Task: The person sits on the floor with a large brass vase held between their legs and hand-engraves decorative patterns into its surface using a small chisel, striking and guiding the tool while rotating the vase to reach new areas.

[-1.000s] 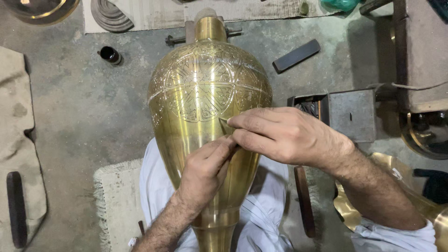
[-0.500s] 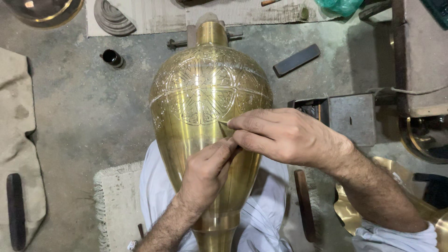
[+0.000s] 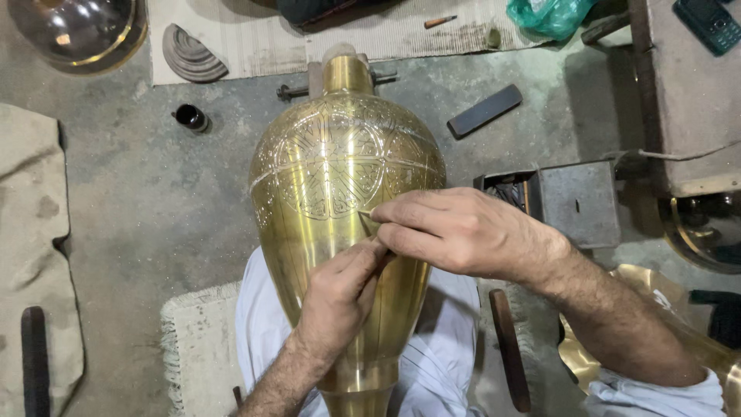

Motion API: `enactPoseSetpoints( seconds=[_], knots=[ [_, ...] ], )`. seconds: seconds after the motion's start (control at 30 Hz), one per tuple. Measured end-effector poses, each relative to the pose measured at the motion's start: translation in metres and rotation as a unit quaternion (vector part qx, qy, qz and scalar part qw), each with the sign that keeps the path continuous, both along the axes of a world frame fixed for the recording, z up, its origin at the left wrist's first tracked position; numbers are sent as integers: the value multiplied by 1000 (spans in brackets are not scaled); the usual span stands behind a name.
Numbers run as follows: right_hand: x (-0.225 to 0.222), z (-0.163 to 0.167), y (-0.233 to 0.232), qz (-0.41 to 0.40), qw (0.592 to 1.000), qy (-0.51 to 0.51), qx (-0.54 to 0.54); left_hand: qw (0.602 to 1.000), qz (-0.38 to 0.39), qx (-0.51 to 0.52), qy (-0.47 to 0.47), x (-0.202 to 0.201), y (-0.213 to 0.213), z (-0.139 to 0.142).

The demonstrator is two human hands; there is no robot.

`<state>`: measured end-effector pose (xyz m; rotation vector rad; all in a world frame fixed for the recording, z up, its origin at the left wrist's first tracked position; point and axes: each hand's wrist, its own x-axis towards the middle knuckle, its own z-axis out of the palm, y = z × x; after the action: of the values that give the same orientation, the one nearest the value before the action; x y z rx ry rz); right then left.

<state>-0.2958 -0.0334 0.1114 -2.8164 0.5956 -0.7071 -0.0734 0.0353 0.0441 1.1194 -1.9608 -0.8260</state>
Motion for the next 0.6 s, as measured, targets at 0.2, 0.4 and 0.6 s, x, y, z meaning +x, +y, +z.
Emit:
enactPoseSetpoints(
  seconds=[0.2,0.4,0.6],
  knots=[
    [1,7,0,0,1000,-3,9,1000,3,6,-6,0,1,1],
    [-2,9,4,-5,1000,9,-7,1000,9,-10,-8,0,0,1],
    [-7,2,19,-67,995,54,-44,1000,-10,-7,-18,3,-4,-2]
  ],
)
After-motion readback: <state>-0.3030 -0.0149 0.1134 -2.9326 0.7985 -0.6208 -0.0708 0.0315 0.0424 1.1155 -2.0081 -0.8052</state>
